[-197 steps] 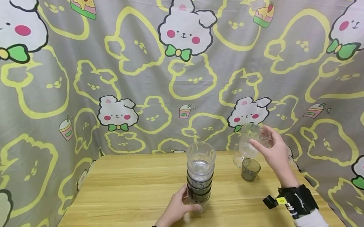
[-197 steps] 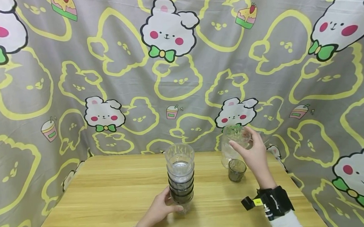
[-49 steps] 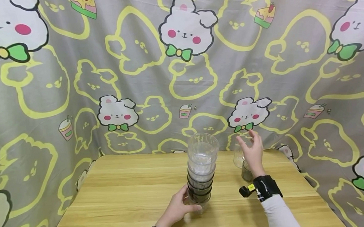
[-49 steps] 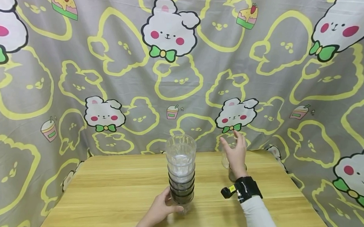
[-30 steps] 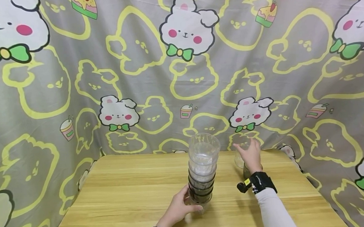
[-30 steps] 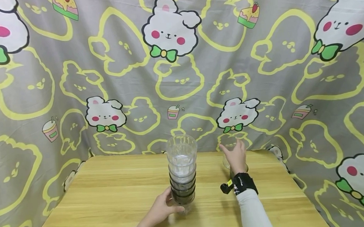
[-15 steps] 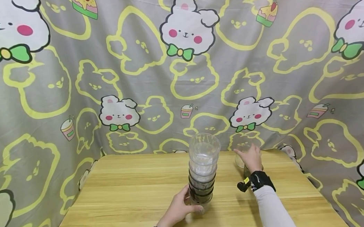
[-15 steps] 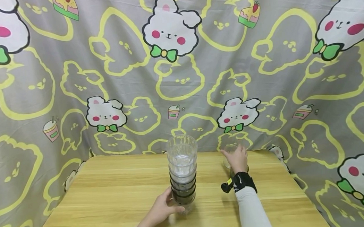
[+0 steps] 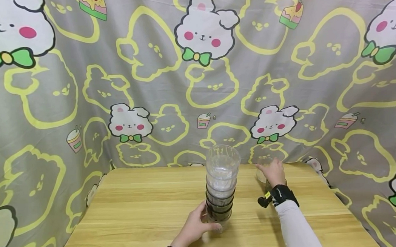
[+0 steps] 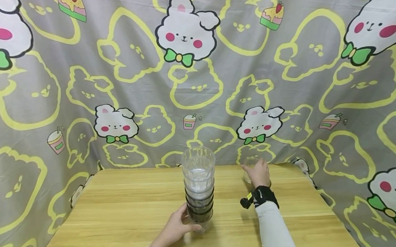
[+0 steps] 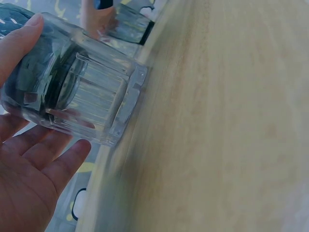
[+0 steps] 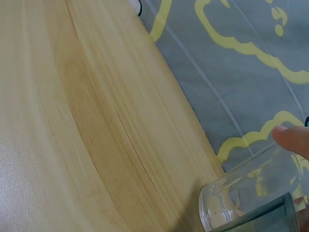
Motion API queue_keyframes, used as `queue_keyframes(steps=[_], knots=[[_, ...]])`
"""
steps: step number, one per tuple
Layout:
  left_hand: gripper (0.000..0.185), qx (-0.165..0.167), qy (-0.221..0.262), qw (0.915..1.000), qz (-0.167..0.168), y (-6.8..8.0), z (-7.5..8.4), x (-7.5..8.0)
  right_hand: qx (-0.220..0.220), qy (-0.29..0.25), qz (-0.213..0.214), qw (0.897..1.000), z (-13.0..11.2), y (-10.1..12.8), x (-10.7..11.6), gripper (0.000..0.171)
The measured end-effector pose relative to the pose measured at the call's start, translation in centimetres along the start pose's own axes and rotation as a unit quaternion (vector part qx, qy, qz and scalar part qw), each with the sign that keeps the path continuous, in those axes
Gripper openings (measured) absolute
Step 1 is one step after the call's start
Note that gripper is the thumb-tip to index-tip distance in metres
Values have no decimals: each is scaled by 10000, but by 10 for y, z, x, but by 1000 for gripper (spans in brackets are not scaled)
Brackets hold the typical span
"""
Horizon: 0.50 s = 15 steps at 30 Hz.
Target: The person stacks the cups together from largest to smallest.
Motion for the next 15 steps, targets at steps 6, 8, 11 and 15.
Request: queue_keyframes(steps=[6,8,11,15], knots=[[85,-17,20,10000,-5,-1,1,-1,-25,-54,23,10000,0,-1,2,101],[85,-12,20,10000,-5,-1,1,-1,-11,-80,39,10000,-1,-1,2,101],[85,-24,11,10000,-5,0,2,-1,37,-142,63,9999,-1,-2,2,101],[84,-17,38,10000,-20,0,3,-1,264,-319,178,9990,-9,-3,4,100]])
Point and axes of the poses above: each hand's wrist, its own y-axis away from the middle knuckle, its own x-axis out of the back of the hand, z = x × y, the point moved 7 cm from there along -y, towards the middle knuckle, and after that the axes turned 12 degrees about z, right-handed, at the moved point
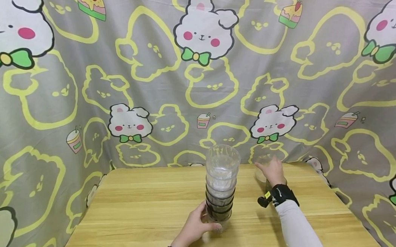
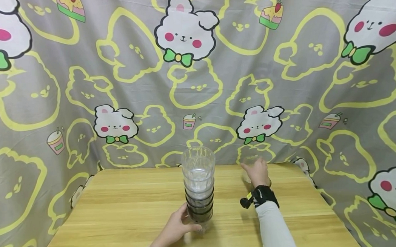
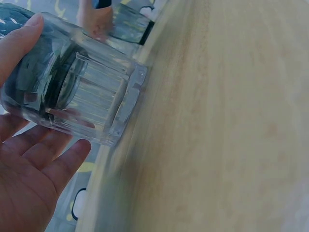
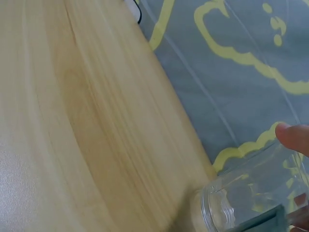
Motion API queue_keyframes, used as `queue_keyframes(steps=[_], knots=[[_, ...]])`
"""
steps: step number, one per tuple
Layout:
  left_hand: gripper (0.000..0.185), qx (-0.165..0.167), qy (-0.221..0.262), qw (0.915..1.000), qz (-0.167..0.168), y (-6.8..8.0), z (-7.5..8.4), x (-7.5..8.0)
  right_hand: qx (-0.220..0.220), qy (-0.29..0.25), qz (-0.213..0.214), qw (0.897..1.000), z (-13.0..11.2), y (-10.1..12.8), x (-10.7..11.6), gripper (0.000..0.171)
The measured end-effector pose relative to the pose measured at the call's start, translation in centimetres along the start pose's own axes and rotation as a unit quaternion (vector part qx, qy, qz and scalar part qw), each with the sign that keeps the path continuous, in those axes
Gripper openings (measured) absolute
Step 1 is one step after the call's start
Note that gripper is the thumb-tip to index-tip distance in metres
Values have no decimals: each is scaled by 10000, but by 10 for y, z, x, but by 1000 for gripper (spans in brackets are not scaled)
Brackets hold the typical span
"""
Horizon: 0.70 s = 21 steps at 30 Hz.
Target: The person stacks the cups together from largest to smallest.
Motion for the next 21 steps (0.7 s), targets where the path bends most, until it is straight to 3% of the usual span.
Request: queue_keyframes(steps=[10,21], knots=[[83,-31,-1,10000,-2,0,-1,0,248,-359,167,9989,-25,0,12,96],[83,-20,-9,10000,-41,0,0,0,730,-325,270,9964,-53,7,35,100]])
Point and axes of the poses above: each hand's wrist, its own y-axis away from the middle knuckle, its own x-axis out of the back of the hand, z = x × y, the point moved 7 cm from there along -y, towards the middle knuckle, and after that the axes turned 12 degrees about z, right-handed, at the moved point
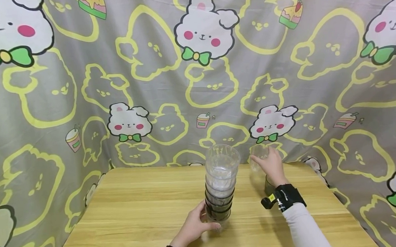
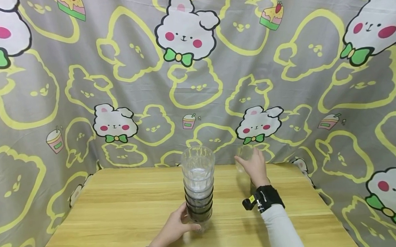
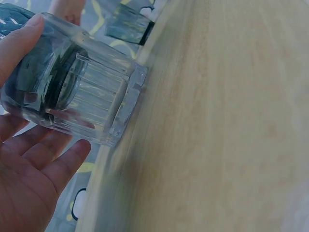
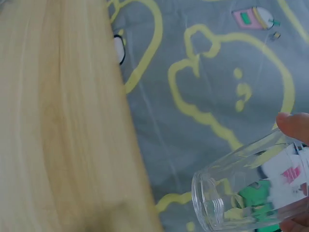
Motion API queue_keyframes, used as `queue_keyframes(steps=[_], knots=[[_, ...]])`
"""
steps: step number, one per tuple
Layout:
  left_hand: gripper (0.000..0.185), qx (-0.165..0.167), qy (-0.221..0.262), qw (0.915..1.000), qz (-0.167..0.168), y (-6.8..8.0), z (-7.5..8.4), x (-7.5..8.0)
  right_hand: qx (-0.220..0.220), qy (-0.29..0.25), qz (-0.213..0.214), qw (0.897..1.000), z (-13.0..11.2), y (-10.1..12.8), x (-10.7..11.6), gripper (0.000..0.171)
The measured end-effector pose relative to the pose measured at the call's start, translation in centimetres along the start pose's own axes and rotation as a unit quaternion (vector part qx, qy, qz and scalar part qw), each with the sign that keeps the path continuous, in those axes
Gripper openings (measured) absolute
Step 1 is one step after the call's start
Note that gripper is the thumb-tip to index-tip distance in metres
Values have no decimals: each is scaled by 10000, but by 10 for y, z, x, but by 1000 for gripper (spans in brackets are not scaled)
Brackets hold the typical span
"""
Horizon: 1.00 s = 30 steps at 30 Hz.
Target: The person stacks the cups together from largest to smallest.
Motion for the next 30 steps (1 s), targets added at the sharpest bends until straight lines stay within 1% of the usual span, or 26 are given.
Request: queue_keyframes(steps=[7,12,19,30], knots=[[82,17,20,10000,3,1,0,1,397,-55,91,9992,-33,1,22,96],[83,-10,36,10000,4,2,1,1,684,-96,87,9976,-59,1,39,96],[83,-178,-40,9998,32,1,3,1,1118,-210,39,9935,-93,5,62,94],[85,-52,43,10000,-31,0,3,2,1613,-577,90,9852,-141,17,97,89]])
Point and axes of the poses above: each hand's wrist, its own y-axis away from the middle knuckle, its own x-axis out of the back of the hand, z = x × y, the point moved 7 cm from there along -y, towards the middle knuckle, and after that the axes turned 12 degrees about z, right-handed, at the moved point
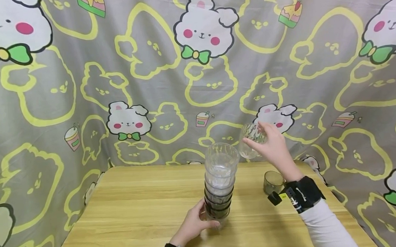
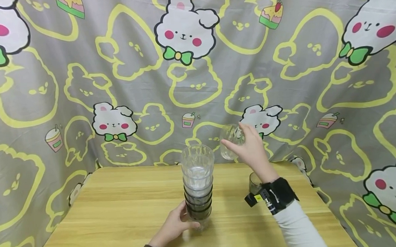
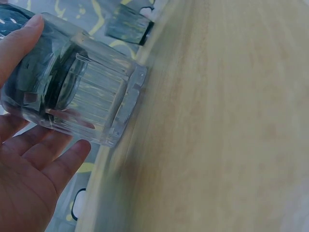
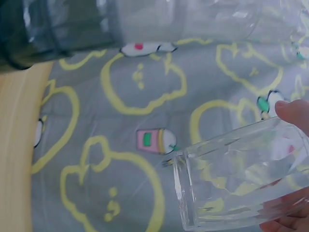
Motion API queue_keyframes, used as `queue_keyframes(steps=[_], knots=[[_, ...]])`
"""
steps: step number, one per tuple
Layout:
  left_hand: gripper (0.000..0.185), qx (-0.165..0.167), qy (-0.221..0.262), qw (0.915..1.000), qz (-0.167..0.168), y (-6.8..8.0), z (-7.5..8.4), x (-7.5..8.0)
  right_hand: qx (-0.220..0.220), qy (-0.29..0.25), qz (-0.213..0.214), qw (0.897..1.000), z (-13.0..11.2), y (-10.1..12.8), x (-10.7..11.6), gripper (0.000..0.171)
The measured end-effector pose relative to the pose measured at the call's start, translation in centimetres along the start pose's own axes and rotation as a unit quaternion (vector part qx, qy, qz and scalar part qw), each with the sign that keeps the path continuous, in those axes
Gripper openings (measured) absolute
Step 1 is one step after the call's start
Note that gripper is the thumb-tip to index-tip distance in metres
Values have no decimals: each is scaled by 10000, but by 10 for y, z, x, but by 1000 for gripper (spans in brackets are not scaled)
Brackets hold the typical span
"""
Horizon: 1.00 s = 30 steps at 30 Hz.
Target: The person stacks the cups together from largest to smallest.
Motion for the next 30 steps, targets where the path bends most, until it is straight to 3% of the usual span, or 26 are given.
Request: queue_keyframes(steps=[8,19,30], knots=[[85,43,51,10000,-11,0,0,0,250,-215,202,9993,-32,-3,20,80],[85,-70,-61,10000,11,-1,-1,0,1006,-662,640,9907,-80,-8,48,67],[87,34,-32,10000,11,-1,-4,-1,1198,-999,649,9856,-111,-7,60,63]])
Point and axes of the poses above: each hand's wrist, its own y-axis away from the middle knuckle, its own x-axis out of the back of the hand, z = x × y, the point moved 7 cm from there along -y, towards the middle knuckle, and after that the axes turned 12 degrees about z, right-handed, at the moved point
